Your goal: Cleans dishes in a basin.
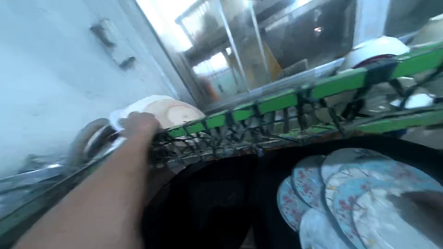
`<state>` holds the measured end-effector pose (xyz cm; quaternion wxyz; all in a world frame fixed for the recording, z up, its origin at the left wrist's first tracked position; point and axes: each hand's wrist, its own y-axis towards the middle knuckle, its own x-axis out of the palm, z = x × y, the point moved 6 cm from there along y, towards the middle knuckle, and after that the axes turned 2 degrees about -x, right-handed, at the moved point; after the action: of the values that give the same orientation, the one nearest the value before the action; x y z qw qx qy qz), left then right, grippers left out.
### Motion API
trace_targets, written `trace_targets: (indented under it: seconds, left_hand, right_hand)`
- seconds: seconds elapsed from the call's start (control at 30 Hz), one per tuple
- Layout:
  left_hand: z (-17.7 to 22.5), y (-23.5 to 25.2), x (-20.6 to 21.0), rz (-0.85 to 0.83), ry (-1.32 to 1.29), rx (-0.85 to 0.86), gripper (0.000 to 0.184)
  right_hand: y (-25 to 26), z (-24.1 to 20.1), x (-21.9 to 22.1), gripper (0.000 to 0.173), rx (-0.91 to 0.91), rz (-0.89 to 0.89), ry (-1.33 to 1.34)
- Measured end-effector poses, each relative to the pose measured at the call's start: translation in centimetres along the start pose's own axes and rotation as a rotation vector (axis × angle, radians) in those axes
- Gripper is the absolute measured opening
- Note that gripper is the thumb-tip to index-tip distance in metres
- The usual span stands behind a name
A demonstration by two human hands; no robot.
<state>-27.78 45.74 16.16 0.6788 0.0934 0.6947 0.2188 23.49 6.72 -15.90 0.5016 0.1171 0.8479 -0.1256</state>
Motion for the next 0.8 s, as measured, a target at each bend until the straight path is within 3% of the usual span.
trace_targets:
  seconds: [0.07,0.1,0.2,0.3,0.37,0.4,0.43,0.5,0.57,0.67,0.8]
  left_hand:
    - [2.4,-3.6,-1.3,-0.109,0.117,0.021,0.035]
    - [3.3,-5.8,-2.4,-0.087,0.037,0.056,0.036]
    - [3.9,-11.7,-5.7,0.213,-0.431,0.267,0.047]
    - [5.8,-18.2,-6.7,0.509,-0.579,0.639,0.046]
    - [9.9,-26.5,-6.0,0.496,-0.657,1.001,0.042]
    - [12.4,-30.8,-4.7,0.368,-0.667,1.088,0.039]
    - [14.7,-34.0,-2.2,0.137,-0.655,1.088,0.038]
    - [18.7,-38.1,4.7,-0.478,-0.645,0.908,0.044]
    - [21.4,-40.9,11.2,-0.910,-0.659,0.680,0.059]
    - [23.6,-44.4,16.1,-1.138,-0.664,0.470,0.082]
    - [25.5,-46.5,18.1,-1.094,-0.674,0.347,0.094]
  right_hand:
    - [0.7,3.5,0.7,0.028,0.042,0.095,-0.028]
    - [1.1,4.7,0.8,0.030,0.081,0.115,-0.026]
    - [1.8,6.7,1.5,0.048,0.170,0.098,-0.013]
    - [1.9,6.8,2.0,0.050,0.221,0.048,-0.005]
    - [1.6,6.9,2.3,0.049,0.257,0.013,0.035]
    - [1.5,6.9,2.4,0.050,0.270,-0.001,0.053]
    - [1.6,7.1,2.5,0.052,0.286,-0.010,0.061]
    - [1.7,7.2,2.7,0.054,0.316,-0.029,0.047]
    - [1.5,7.5,2.9,0.052,0.346,-0.002,0.020]
    - [0.9,7.1,2.6,0.051,0.409,0.044,0.049]
    - [1.4,6.7,2.7,0.050,0.325,0.019,0.170]
